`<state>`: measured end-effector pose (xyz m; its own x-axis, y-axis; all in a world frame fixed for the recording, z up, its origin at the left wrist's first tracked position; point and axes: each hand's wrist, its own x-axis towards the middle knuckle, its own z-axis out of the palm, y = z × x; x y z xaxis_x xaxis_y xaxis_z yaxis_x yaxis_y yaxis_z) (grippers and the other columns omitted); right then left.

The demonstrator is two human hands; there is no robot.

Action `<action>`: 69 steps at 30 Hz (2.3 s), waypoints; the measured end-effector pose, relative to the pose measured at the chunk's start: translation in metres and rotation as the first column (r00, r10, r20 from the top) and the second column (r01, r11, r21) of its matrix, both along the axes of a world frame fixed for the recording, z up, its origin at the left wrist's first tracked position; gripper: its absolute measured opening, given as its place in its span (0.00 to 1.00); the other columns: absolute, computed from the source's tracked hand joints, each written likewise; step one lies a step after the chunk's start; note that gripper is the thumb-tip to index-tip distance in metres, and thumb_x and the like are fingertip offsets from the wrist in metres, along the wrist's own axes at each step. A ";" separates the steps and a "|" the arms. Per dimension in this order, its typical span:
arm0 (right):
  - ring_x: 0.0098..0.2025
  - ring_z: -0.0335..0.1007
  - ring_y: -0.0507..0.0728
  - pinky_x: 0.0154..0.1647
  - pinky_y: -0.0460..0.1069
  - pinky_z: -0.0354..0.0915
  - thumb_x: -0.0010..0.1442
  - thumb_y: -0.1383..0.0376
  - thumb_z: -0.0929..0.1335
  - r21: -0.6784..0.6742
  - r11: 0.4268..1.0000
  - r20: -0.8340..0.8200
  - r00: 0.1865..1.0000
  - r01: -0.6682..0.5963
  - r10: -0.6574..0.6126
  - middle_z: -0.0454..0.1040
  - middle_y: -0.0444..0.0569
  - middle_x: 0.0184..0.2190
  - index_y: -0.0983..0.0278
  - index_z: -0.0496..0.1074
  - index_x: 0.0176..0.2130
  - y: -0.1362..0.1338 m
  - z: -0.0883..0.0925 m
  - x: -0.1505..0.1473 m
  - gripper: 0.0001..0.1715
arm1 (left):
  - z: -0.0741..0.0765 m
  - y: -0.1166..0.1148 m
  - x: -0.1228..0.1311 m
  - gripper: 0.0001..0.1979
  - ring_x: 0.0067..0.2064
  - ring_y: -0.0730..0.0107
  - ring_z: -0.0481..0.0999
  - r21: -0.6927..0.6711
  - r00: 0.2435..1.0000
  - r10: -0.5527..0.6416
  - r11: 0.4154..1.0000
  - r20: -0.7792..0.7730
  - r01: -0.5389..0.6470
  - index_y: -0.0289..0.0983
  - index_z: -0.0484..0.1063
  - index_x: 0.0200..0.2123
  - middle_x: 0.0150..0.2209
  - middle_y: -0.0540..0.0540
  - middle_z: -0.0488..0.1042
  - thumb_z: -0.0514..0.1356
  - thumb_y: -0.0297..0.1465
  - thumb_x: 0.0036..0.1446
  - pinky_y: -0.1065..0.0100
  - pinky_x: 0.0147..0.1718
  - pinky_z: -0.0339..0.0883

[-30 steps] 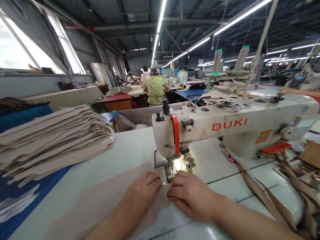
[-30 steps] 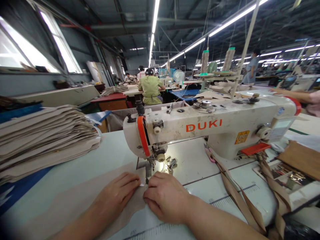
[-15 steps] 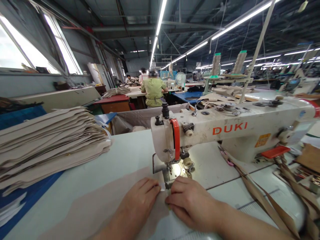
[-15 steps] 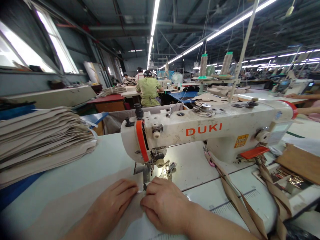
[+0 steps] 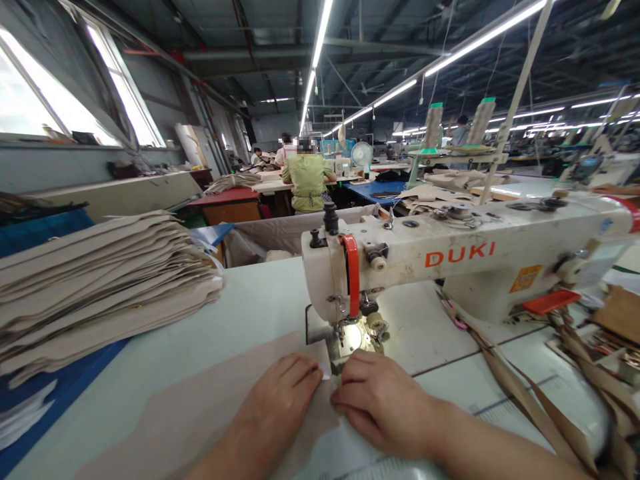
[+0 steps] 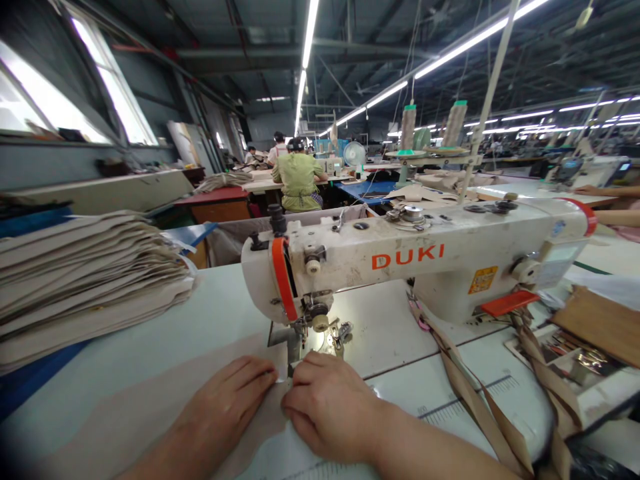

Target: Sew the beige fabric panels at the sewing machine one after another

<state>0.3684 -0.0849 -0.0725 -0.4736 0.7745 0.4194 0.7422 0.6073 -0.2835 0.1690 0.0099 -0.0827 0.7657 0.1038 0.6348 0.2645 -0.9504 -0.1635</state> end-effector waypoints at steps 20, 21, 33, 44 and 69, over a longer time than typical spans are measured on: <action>0.42 0.64 0.58 0.44 0.50 0.62 0.65 0.67 0.66 -0.081 0.981 0.105 0.981 0.175 -0.166 0.72 0.48 0.36 0.63 0.74 0.41 0.005 0.007 -0.005 0.06 | 0.002 -0.007 -0.005 0.16 0.42 0.64 0.79 -0.108 0.983 0.061 0.991 -0.176 -0.081 0.35 0.76 0.42 0.40 0.43 0.80 0.49 0.19 0.62 0.63 0.46 0.76; 0.43 0.64 0.58 0.44 0.50 0.62 0.65 0.67 0.66 -0.080 0.980 0.112 0.979 0.180 -0.171 0.71 0.48 0.37 0.63 0.74 0.41 0.005 0.007 -0.005 0.06 | 0.002 -0.009 -0.007 0.16 0.43 0.64 0.79 -0.115 0.981 0.065 0.990 -0.182 -0.086 0.35 0.76 0.44 0.42 0.42 0.80 0.50 0.21 0.63 0.63 0.47 0.75; 0.42 0.64 0.58 0.45 0.50 0.62 0.67 0.67 0.65 -0.037 0.979 0.147 0.970 0.200 -0.192 0.72 0.48 0.35 0.64 0.74 0.37 0.007 0.007 -0.005 0.08 | 0.003 -0.016 -0.017 0.19 0.53 0.60 0.77 -0.148 0.967 0.085 0.981 -0.242 -0.124 0.34 0.70 0.58 0.54 0.40 0.77 0.54 0.31 0.66 0.59 0.52 0.74; 0.40 0.64 0.58 0.44 0.51 0.61 0.67 0.69 0.64 -0.012 0.946 0.168 0.933 0.324 -0.318 0.72 0.49 0.34 0.64 0.74 0.36 0.014 0.010 0.008 0.11 | 0.002 0.000 0.009 0.19 0.54 0.61 0.77 -0.164 0.971 0.031 0.984 -0.237 -0.071 0.35 0.71 0.58 0.55 0.40 0.76 0.54 0.31 0.65 0.59 0.54 0.72; 0.37 0.63 0.57 0.41 0.51 0.58 0.67 0.71 0.63 -0.006 0.940 0.229 0.916 0.340 -0.330 0.72 0.51 0.32 0.66 0.74 0.36 0.015 0.010 0.008 0.11 | 0.001 0.015 0.019 0.18 0.54 0.61 0.76 -0.196 0.974 0.019 0.978 -0.226 -0.064 0.36 0.71 0.56 0.55 0.42 0.77 0.53 0.30 0.65 0.58 0.54 0.72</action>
